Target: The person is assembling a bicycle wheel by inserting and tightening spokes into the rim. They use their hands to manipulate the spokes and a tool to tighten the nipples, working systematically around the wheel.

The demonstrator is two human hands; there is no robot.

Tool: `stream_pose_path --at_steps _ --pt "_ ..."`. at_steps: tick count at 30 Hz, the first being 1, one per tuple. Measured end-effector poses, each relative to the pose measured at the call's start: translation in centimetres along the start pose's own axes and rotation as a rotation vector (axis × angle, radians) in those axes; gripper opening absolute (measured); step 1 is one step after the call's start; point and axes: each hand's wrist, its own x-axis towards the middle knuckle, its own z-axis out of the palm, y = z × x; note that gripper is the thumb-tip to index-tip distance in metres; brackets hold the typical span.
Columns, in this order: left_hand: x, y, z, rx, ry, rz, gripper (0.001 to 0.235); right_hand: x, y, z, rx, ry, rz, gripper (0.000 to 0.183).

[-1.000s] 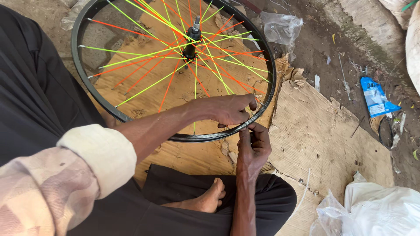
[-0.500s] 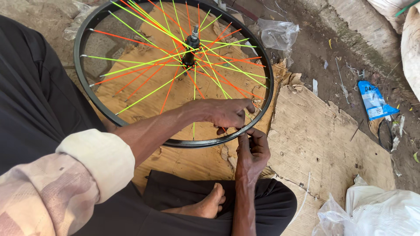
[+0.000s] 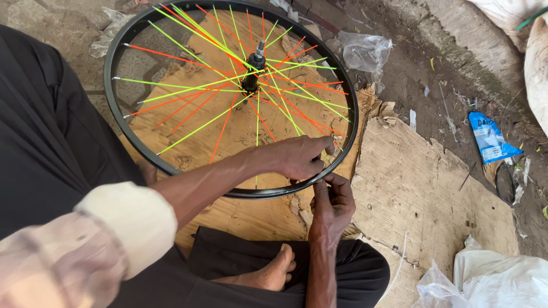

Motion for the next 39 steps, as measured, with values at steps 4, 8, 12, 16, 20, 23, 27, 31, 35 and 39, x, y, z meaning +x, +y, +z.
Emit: stream_pose_path --at_steps 4,8,12,16,20,23,27,31,35,39 --pt "-1.5 -2.5 -0.6 0.523 0.476 0.094 0.062 0.2 -0.2 0.0 0.08 0.042 0.11 0.02" --pt "-1.6 -6.3 -6.1 0.964 0.789 -0.191 0.087 0.5 -1.4 0.0 0.319 0.076 0.282 0.036" --pt "-1.9 -11.0 -11.6 1.279 0.621 -0.272 0.062 0.2 -1.9 0.1 0.23 0.022 0.277 0.044" --pt "-0.8 -14.9 -13.2 1.11 0.458 -0.142 0.021 0.3 -1.5 0.4 0.141 -0.002 0.215 0.048" --pt "-0.9 -16.4 -14.8 1.361 0.344 0.006 0.012 0.3 -1.9 0.6 0.14 0.01 0.23 0.045" --pt "-1.0 -15.7 -16.2 1.211 0.221 -0.015 0.02 0.8 -1.8 0.4 0.196 0.018 0.201 0.041" --pt "-2.2 -13.2 -16.3 0.999 0.139 -0.082 0.029 1.3 -0.8 0.0 0.305 0.006 0.231 0.036" --pt "-5.0 -10.6 -15.4 0.911 0.259 -0.034 0.026 1.5 0.8 -1.5 0.394 0.152 0.47 0.035" --pt "-7.9 -9.5 -14.6 0.965 0.327 0.116 0.042 2.4 2.9 -4.6 0.586 0.138 0.581 0.043" --pt "-8.2 -9.7 -14.2 0.881 0.314 0.092 0.039 2.7 4.6 -6.7 0.666 0.119 0.556 0.045"
